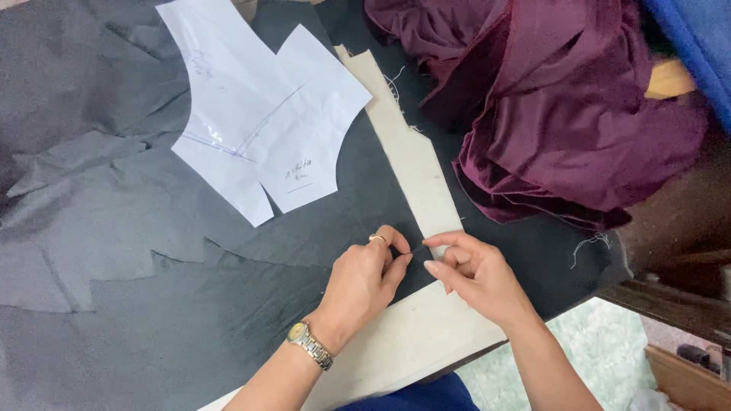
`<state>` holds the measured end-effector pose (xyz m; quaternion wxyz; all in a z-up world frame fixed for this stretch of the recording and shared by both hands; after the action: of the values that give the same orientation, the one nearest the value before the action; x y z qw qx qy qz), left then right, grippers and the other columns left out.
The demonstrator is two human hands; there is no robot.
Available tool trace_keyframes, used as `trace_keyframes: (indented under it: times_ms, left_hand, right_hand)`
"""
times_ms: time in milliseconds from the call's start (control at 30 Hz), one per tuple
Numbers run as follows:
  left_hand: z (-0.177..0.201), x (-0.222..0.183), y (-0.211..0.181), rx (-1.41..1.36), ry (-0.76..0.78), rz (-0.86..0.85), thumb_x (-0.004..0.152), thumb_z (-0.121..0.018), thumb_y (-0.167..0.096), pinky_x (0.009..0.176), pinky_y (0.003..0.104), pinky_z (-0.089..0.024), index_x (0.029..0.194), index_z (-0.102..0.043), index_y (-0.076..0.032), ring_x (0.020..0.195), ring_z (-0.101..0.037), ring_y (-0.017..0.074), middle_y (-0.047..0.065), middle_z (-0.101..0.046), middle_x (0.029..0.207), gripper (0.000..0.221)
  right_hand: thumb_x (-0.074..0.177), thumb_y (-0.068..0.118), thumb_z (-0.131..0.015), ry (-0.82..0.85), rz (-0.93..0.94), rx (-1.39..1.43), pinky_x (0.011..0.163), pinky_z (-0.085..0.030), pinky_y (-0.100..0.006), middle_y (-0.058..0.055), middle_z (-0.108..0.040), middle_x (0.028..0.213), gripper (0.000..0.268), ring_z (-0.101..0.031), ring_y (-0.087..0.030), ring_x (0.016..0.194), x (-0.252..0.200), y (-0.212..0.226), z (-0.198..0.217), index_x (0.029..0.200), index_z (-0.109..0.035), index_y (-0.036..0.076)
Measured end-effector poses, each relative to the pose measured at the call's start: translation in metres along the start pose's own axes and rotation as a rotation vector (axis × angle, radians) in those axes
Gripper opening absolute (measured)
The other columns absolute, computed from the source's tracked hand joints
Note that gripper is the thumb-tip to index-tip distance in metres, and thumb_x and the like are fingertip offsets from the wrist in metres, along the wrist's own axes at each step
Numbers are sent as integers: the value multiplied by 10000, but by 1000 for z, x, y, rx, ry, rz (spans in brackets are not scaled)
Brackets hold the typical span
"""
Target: Smoothing out fabric on a work surface and precisely positioning a paper pattern piece on top of it.
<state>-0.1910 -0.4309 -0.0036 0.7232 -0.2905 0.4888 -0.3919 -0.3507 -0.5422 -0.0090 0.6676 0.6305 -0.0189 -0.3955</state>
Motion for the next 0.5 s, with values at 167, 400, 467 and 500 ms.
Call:
trace_keyframes:
  times_ms: [167, 400, 467, 500]
  left_hand:
    - [-2, -4, 1, -1, -11, -9, 905, -576, -136, 572, 311, -537, 1069, -584, -96, 560, -661, 232, 58, -659, 587, 169]
    - [4, -36, 14, 80, -181, -132, 927, -545, -218, 522, 356, -463, 1168, -553, -174, 573, -615, 187, -45, -606, 683, 245]
    - [12, -58, 31, 91, -282, -116, 925, -549, -219, 521, 326, -453, 1134, -585, -177, 560, -575, 161, -60, -583, 703, 216]
    - [18, -71, 40, 100, -372, -103, 923, -553, -220, 519, 297, -443, 1100, -618, -180, 546, -535, 134, -76, -561, 723, 193]
  right_hand:
    - [820, 17, -670, -26, -101, -90, 397, -406, -249, -98, -548, 437, 169, -448, -121, 367, 7, -9, -2, 981, -690, -28]
    - [855, 157, -709, -60, -168, -97, 482, -373, -240, 17, -430, 414, 143, -380, -84, 431, 7, 0, -8, 790, -631, 57]
    - [835, 151, -728, -85, -148, -124, 448, -354, -246, -2, -435, 424, 139, -370, -84, 430, 6, -3, -8, 786, -642, 53]
    - [816, 146, -746, -119, -136, -150, 413, -336, -252, -20, -441, 433, 138, -360, -84, 428, 7, -3, -10, 782, -653, 50]
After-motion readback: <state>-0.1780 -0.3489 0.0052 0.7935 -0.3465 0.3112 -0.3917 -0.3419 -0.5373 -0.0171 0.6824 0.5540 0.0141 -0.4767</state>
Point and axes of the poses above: each hand's wrist, its own x-axis towards the middle knuckle, its own z-axis out of the back of the hand, y = z × x, the point moved 1 cm from there along x, towards the middle knuckle
